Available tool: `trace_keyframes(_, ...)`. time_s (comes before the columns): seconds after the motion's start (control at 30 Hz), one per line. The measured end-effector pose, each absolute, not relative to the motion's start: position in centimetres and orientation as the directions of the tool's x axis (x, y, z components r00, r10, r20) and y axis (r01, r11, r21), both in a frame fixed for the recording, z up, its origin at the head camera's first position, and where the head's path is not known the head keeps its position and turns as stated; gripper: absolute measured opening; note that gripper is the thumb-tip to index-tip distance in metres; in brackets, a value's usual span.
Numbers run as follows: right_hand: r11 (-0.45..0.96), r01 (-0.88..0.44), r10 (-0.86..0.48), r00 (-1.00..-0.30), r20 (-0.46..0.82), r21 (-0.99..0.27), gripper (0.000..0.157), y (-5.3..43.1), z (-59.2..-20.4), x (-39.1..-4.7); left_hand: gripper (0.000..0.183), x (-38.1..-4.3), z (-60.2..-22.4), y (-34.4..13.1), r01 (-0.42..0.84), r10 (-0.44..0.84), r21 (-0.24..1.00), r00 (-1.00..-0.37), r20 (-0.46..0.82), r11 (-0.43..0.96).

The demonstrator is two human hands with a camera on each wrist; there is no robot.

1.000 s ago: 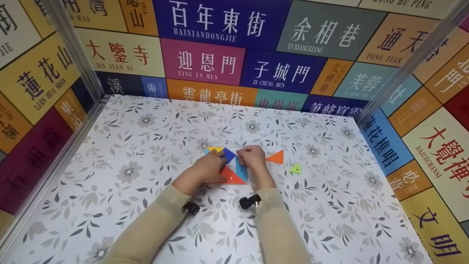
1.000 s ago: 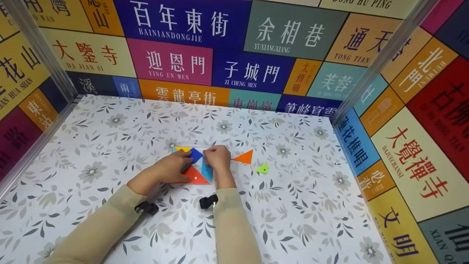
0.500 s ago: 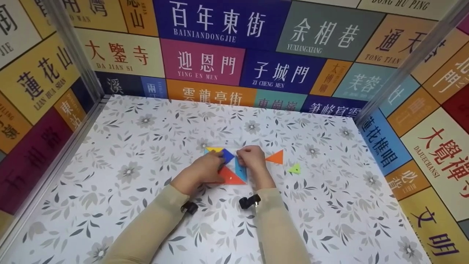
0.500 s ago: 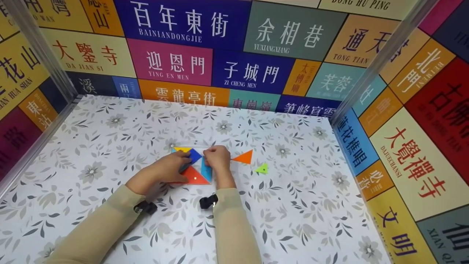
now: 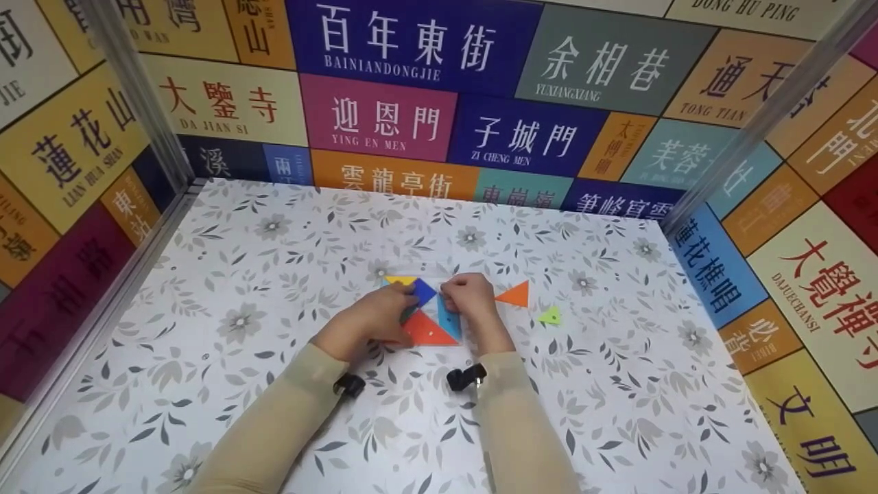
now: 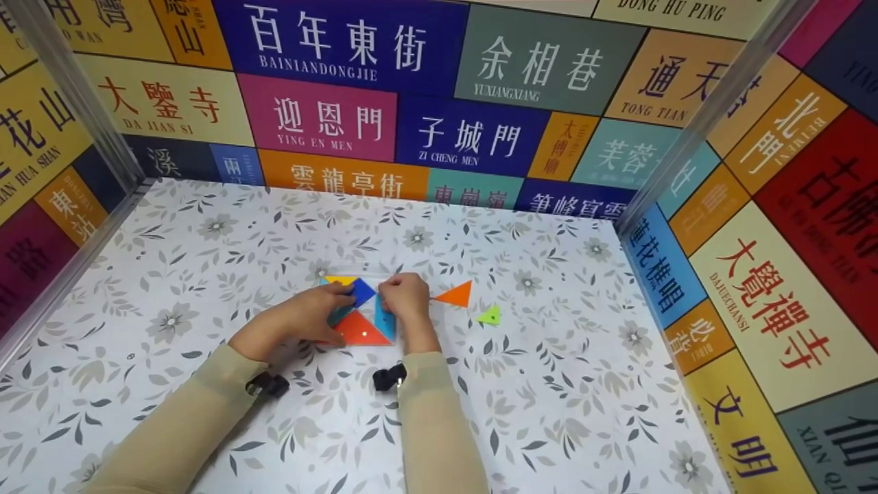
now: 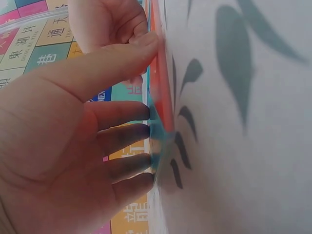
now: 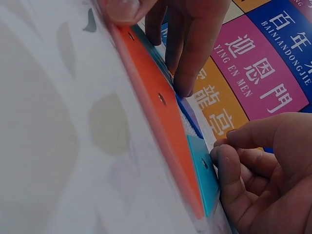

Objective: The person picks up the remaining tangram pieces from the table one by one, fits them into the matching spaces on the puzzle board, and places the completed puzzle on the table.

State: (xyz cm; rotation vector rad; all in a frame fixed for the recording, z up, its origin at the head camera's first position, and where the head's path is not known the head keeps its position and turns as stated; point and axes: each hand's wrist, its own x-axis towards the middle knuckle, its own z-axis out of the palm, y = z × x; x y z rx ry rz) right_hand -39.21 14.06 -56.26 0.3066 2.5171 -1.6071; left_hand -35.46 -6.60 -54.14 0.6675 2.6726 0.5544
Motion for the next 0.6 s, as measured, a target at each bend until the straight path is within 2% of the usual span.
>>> trace_keyframes(0.6,0.327,0.256,0.033,-0.965,-0.26,-0.91,0.011,14.63,-56.44,-39.37,0.087,-35.52,-54.46,-6.53,0.354,0.483,0.455,-0.851,-0.206,0.817)
